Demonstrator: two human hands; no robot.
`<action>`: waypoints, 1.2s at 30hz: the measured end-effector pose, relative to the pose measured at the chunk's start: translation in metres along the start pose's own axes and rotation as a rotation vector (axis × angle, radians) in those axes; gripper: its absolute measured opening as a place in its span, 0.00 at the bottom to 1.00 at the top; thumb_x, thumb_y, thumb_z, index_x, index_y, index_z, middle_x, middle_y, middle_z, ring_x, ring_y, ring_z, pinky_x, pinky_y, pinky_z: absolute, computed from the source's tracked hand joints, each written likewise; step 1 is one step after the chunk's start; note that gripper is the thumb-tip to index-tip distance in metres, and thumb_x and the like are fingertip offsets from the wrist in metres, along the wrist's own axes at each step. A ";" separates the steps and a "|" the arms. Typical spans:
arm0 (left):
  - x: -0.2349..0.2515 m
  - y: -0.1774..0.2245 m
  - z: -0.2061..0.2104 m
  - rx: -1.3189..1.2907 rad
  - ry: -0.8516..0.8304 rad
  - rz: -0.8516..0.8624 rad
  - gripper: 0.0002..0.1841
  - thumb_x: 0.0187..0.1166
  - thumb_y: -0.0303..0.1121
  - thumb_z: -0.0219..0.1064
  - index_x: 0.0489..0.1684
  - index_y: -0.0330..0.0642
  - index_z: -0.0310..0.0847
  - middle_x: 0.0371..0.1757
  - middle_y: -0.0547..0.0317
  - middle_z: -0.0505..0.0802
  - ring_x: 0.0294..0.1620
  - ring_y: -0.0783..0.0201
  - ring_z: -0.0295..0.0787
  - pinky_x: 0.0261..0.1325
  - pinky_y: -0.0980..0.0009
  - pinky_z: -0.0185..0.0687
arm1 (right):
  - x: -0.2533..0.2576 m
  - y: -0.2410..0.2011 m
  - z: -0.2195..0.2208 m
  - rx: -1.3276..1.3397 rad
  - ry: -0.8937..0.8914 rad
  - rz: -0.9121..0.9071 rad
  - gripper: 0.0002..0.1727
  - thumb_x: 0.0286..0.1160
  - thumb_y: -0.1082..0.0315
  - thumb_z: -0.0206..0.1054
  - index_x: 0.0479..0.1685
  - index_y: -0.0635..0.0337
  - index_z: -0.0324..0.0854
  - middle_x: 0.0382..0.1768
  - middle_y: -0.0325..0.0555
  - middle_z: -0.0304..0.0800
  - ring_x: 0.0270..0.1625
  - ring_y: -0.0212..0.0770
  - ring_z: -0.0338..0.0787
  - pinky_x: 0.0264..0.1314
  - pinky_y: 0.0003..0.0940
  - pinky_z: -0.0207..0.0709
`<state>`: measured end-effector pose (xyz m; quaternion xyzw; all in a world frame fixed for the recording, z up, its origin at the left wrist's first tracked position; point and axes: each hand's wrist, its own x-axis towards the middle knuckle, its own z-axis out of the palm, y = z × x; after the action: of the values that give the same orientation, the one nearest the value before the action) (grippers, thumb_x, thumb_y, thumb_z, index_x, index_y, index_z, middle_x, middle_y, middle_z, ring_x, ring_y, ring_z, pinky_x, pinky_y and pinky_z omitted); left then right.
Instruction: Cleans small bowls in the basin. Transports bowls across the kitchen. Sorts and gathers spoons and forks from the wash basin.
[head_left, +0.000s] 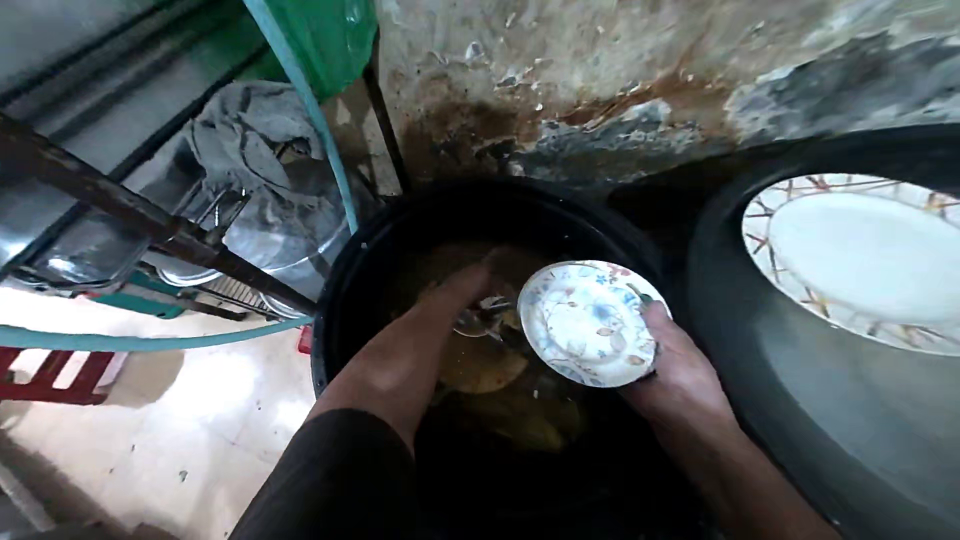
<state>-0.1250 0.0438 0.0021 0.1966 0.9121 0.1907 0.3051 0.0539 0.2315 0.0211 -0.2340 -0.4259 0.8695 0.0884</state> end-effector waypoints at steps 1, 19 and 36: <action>0.000 -0.004 0.003 0.046 -0.015 -0.008 0.27 0.88 0.34 0.63 0.86 0.39 0.67 0.74 0.34 0.83 0.75 0.36 0.81 0.77 0.37 0.72 | -0.001 -0.001 0.001 0.007 0.001 0.004 0.26 0.95 0.48 0.40 0.75 0.49 0.73 0.59 0.42 0.90 0.62 0.38 0.91 0.64 0.44 0.87; -0.124 -0.030 -0.011 -0.024 0.545 0.107 0.18 0.85 0.22 0.59 0.69 0.41 0.84 0.70 0.42 0.87 0.74 0.45 0.82 0.78 0.48 0.76 | -0.002 -0.001 0.008 0.017 0.203 0.058 0.23 0.92 0.50 0.51 0.77 0.50 0.71 0.60 0.45 0.89 0.61 0.43 0.91 0.62 0.48 0.87; -0.066 -0.060 0.011 -0.214 0.170 -0.488 0.22 0.91 0.39 0.59 0.77 0.37 0.76 0.73 0.34 0.84 0.76 0.37 0.79 0.77 0.39 0.72 | 0.000 -0.001 0.003 0.126 0.188 0.078 0.24 0.93 0.48 0.47 0.74 0.51 0.74 0.60 0.45 0.89 0.62 0.42 0.90 0.63 0.48 0.86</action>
<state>-0.0838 -0.0361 -0.0020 -0.0789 0.9295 0.2227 0.2832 0.0525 0.2299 0.0235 -0.3246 -0.3508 0.8717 0.1087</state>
